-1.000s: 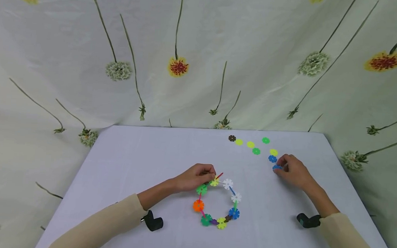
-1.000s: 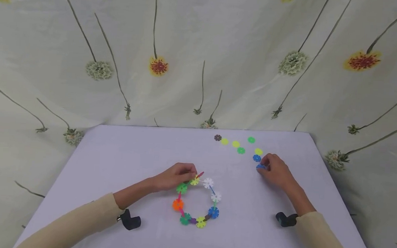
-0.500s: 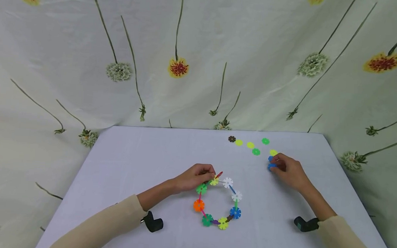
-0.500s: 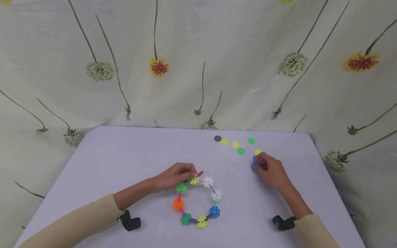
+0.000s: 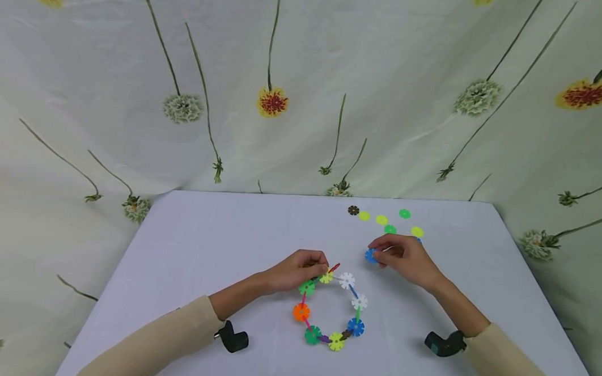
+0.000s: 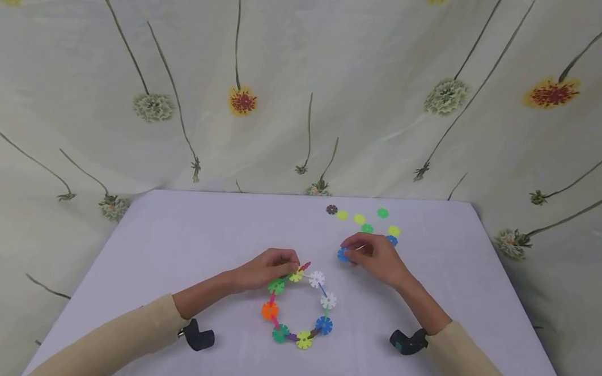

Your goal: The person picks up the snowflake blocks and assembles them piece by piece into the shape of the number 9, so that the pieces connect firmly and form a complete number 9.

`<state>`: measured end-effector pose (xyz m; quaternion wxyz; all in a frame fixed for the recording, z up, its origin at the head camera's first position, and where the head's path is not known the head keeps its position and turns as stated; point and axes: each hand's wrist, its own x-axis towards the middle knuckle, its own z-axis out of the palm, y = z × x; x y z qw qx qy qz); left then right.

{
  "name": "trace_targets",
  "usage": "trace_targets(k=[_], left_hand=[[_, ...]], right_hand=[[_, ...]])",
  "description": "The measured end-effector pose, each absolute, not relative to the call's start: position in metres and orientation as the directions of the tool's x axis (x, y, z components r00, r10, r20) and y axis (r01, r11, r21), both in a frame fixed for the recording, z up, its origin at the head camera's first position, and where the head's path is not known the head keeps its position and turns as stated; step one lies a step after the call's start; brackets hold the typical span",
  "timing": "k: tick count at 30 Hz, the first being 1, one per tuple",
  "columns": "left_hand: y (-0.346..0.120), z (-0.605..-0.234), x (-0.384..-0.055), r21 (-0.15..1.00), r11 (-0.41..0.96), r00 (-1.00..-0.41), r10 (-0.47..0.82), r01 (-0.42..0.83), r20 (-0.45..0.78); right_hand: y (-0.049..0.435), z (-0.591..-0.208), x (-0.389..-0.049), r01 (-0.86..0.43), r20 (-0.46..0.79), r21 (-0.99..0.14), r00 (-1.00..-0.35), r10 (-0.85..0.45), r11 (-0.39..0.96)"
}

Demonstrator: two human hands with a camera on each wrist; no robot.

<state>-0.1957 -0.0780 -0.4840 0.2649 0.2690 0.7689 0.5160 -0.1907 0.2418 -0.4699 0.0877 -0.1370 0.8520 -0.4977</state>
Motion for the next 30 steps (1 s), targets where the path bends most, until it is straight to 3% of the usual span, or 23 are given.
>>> trace_targets(k=[11,21,30], left_hand=[[-0.076,-0.485,-0.194,0.938,0.323,-0.699,0.700,0.126,-0.147],[-0.077,-0.481,-0.194,0.935,0.315,-0.683,0.720,0.162,-0.124],[-0.077,-0.479,-0.192,0.914,0.346,-0.710,0.697,0.212,-0.100]], right_hand=[[0.210,-0.461,-0.188,-0.134,-0.032,-0.932,-0.895,-0.445,0.337],[0.198,-0.464,-0.188,-0.132,-0.051,-0.939,-0.859,-0.509,0.317],[0.193,-0.467,-0.187,-0.113,-0.060,-0.946,-0.861,-0.506,0.305]])
